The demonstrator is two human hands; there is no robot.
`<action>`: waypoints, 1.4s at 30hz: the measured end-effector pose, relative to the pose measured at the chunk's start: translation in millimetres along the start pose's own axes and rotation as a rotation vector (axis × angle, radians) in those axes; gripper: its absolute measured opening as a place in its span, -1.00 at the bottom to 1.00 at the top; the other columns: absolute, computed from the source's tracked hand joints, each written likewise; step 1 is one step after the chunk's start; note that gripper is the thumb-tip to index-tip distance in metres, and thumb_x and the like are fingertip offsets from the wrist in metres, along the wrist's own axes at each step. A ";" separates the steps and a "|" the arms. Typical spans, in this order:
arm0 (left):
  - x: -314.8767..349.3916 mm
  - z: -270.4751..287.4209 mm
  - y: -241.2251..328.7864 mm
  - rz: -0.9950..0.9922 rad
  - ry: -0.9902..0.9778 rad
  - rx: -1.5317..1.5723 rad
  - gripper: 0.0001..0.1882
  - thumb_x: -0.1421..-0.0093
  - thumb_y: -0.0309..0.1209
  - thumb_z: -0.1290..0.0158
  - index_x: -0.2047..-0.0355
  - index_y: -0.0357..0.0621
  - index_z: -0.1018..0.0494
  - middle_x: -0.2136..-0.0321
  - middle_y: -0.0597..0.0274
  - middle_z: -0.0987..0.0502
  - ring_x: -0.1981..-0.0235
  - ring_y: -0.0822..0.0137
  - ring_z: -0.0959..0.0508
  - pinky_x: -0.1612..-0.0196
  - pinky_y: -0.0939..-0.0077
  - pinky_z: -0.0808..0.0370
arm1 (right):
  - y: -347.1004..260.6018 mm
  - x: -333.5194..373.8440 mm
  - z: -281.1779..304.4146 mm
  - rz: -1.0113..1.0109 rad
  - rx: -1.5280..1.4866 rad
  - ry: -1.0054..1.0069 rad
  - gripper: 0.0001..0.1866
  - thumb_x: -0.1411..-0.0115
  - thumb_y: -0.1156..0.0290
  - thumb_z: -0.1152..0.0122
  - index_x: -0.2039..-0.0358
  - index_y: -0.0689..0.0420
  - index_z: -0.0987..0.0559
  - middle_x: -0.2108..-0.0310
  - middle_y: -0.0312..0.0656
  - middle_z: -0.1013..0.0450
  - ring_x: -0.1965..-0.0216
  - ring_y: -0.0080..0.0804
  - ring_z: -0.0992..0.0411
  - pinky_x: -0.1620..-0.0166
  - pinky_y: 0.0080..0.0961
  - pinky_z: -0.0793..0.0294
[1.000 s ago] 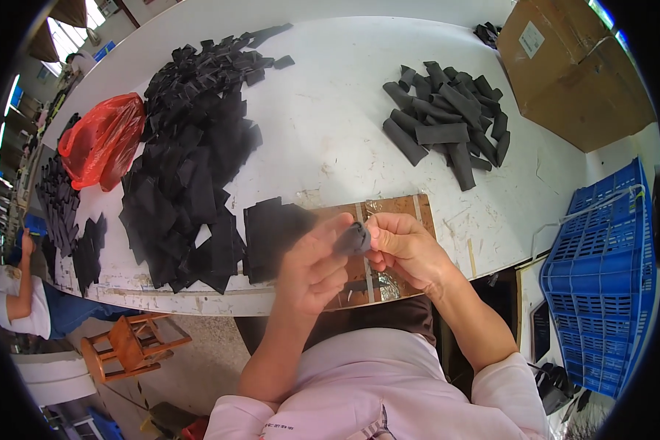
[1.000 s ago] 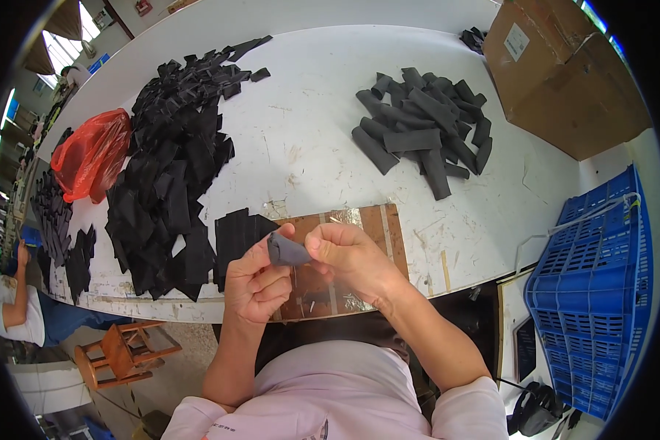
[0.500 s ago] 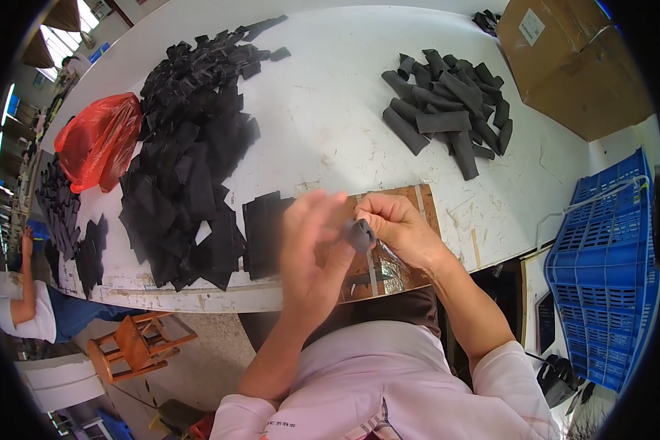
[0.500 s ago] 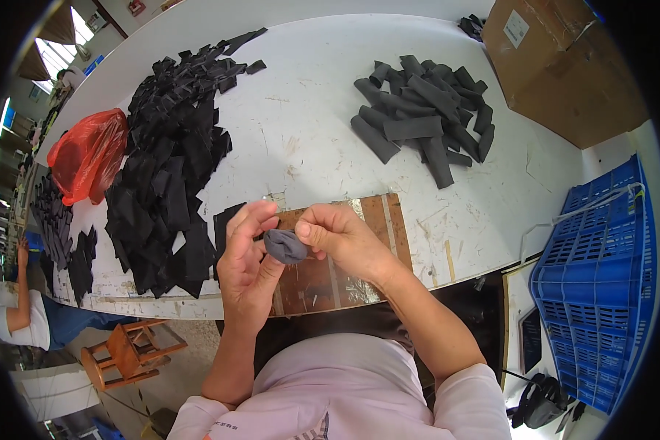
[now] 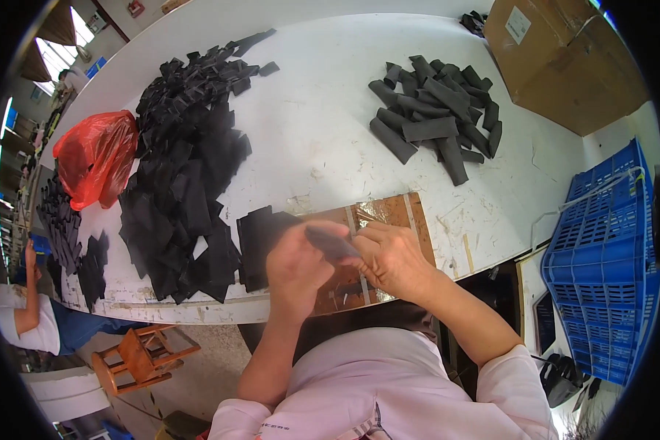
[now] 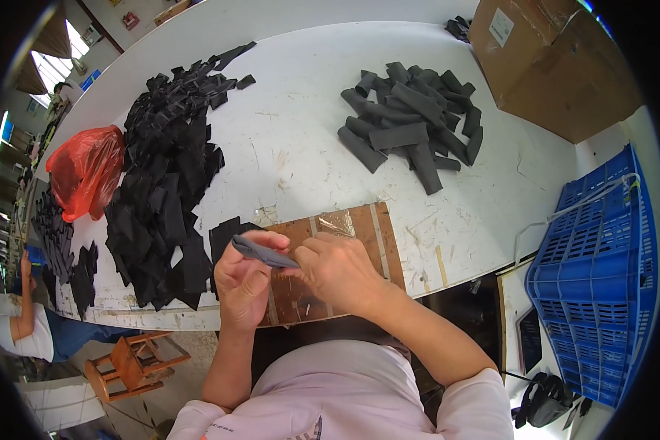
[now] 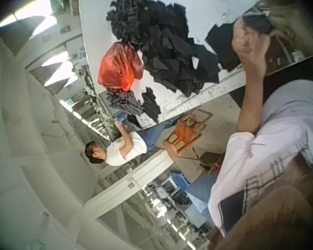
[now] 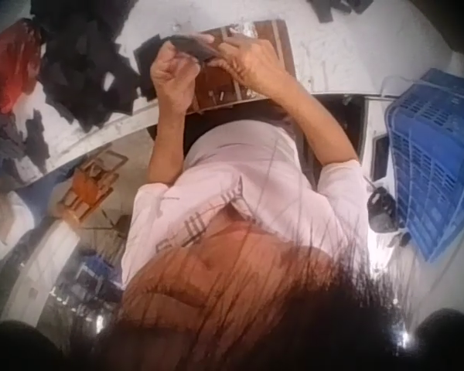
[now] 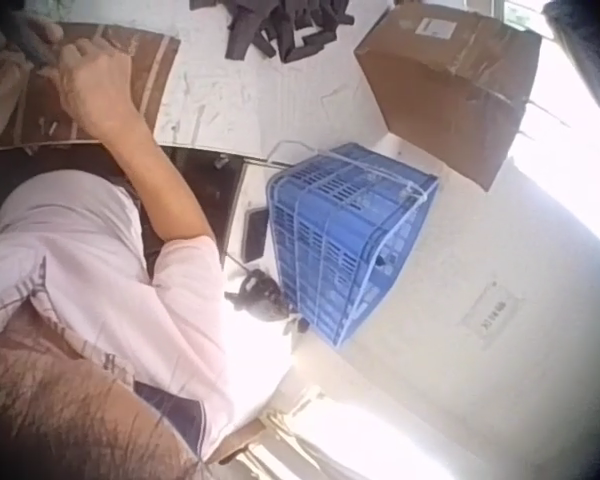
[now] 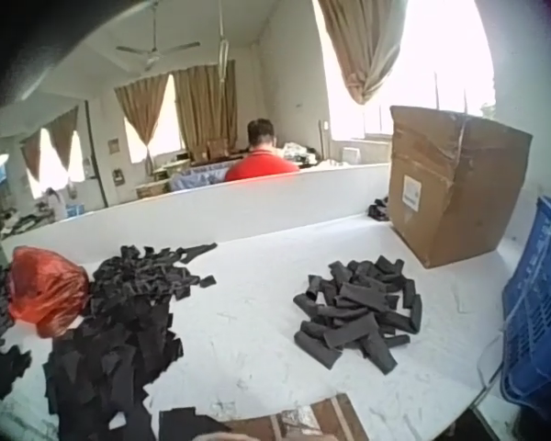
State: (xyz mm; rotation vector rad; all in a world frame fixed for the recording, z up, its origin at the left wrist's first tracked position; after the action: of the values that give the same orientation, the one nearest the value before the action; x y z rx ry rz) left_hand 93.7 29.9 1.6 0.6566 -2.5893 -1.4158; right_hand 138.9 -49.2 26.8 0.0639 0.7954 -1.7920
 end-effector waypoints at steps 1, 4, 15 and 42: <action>-4.8 -0.2 4.4 0.003 0.005 -0.007 -0.79 -0.01 -0.69 0.07 0.29 -0.38 -0.37 0.34 0.13 -0.43 0.36 0.38 -0.46 0.28 0.54 -0.43 | -2.2 -0.6 0.0 -0.015 0.000 0.010 -0.77 0.07 0.32 -0.19 0.65 0.16 -0.38 0.64 -0.25 -0.33 0.57 -0.32 -0.33 0.56 -0.44 -0.31; -12.9 -40.6 23.9 0.020 -0.220 -0.267 -0.77 0.09 -0.68 -0.07 0.36 -0.35 -0.39 0.41 0.18 -0.43 0.42 0.46 -0.43 0.37 0.62 -0.39 | -12.7 -2.6 24.2 0.079 -0.150 0.128 -0.81 0.06 0.36 -0.18 0.63 0.16 -0.39 0.63 -0.25 -0.34 0.58 -0.30 -0.32 0.55 -0.44 -0.32; -4.8 -47.7 33.9 -0.259 -0.242 -0.347 -0.77 0.00 -0.63 -0.03 0.27 -0.32 -0.37 0.36 0.13 -0.43 0.37 0.42 -0.43 0.36 0.58 -0.40 | 17.5 7.8 -9.9 -0.053 -0.231 0.031 -0.91 0.14 0.47 -0.12 0.58 0.18 -0.42 0.65 -0.19 -0.32 0.55 -0.22 -0.33 0.54 -0.34 -0.33; 2.0 7.2 36.2 -0.146 0.078 0.033 -0.85 -0.11 -0.40 0.01 0.39 -0.23 -0.43 0.44 0.14 -0.47 0.34 0.26 -0.38 0.12 0.37 -0.27 | -3.7 -0.8 -6.1 -0.053 -0.023 -0.179 -0.76 0.07 0.31 -0.19 0.64 0.16 -0.35 0.71 -0.18 -0.32 0.61 -0.22 -0.34 0.60 -0.33 -0.29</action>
State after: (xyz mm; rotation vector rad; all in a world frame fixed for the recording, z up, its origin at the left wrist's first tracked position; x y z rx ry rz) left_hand 78.3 51.6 27.3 0.9032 -2.5562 -1.3588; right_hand 133.9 -44.7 24.3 -0.1317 0.6941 -1.8094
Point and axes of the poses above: each hand's wrist, its own x-axis away from the middle knuckle, its own z-axis out of the back of the hand, y = z × x, the point moved 10 cm from there along -x, towards the middle knuckle
